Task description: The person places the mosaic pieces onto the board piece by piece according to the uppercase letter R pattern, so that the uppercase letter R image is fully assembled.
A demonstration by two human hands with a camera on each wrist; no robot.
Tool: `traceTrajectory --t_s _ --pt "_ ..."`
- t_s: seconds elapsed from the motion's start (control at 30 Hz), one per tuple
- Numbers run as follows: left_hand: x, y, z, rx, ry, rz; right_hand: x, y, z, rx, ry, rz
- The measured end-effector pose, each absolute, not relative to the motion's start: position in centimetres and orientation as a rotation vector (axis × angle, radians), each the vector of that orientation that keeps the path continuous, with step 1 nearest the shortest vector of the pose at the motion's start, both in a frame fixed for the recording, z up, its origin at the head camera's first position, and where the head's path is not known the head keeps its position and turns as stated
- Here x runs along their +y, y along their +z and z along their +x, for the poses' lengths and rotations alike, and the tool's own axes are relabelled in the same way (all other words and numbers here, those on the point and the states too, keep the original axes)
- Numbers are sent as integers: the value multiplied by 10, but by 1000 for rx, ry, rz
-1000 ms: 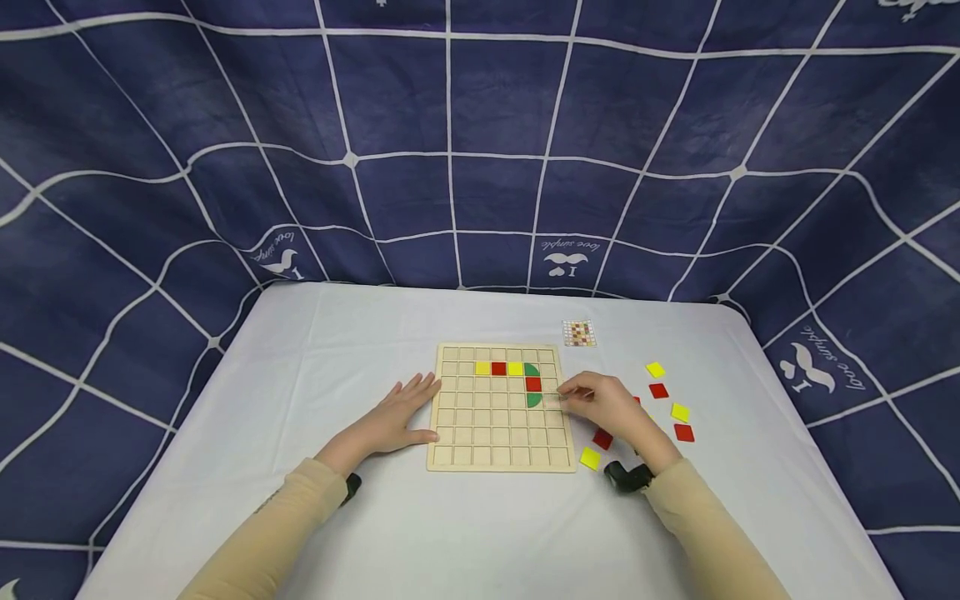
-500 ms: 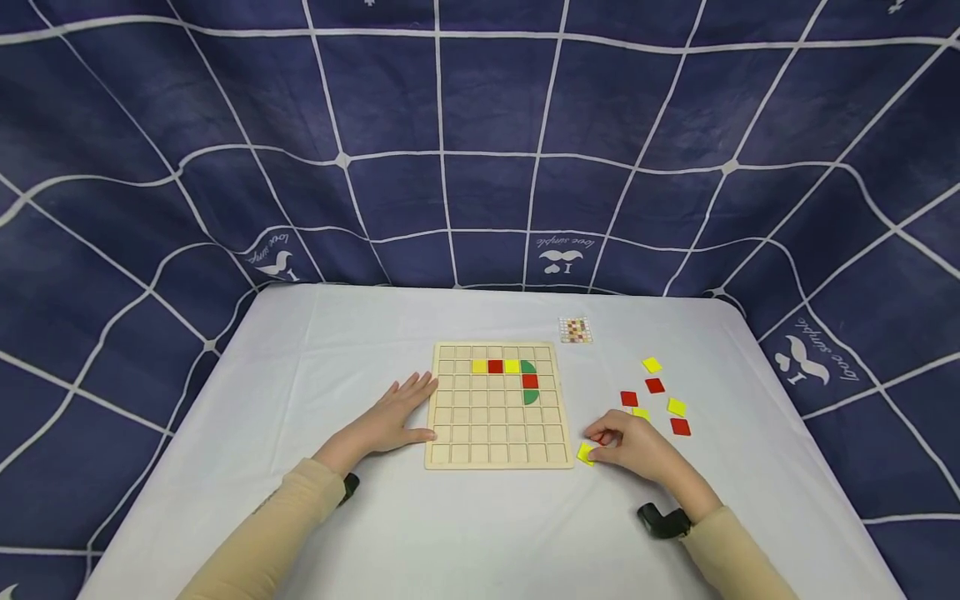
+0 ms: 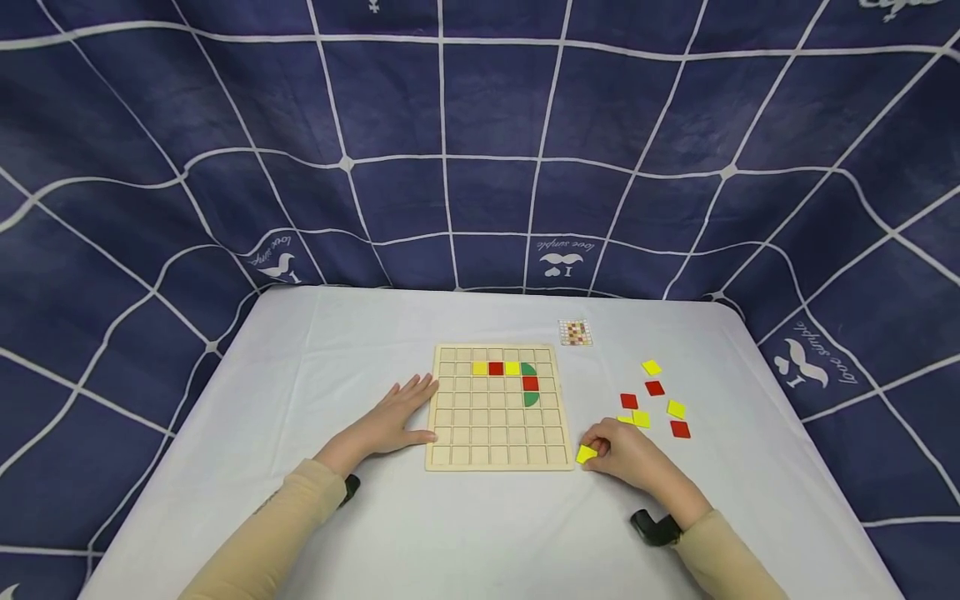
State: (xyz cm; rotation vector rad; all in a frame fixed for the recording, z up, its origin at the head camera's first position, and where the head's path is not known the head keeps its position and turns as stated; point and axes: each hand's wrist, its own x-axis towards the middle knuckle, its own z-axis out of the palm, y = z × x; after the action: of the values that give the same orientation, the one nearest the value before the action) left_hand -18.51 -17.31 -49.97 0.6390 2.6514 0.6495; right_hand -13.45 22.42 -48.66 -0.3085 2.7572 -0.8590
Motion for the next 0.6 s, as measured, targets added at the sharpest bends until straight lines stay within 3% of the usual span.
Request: traceTrajectory --t_s 0.6 --pt "-173 -498 -184 2659 647 633 185 -468 -184 2751 -1108 -277"
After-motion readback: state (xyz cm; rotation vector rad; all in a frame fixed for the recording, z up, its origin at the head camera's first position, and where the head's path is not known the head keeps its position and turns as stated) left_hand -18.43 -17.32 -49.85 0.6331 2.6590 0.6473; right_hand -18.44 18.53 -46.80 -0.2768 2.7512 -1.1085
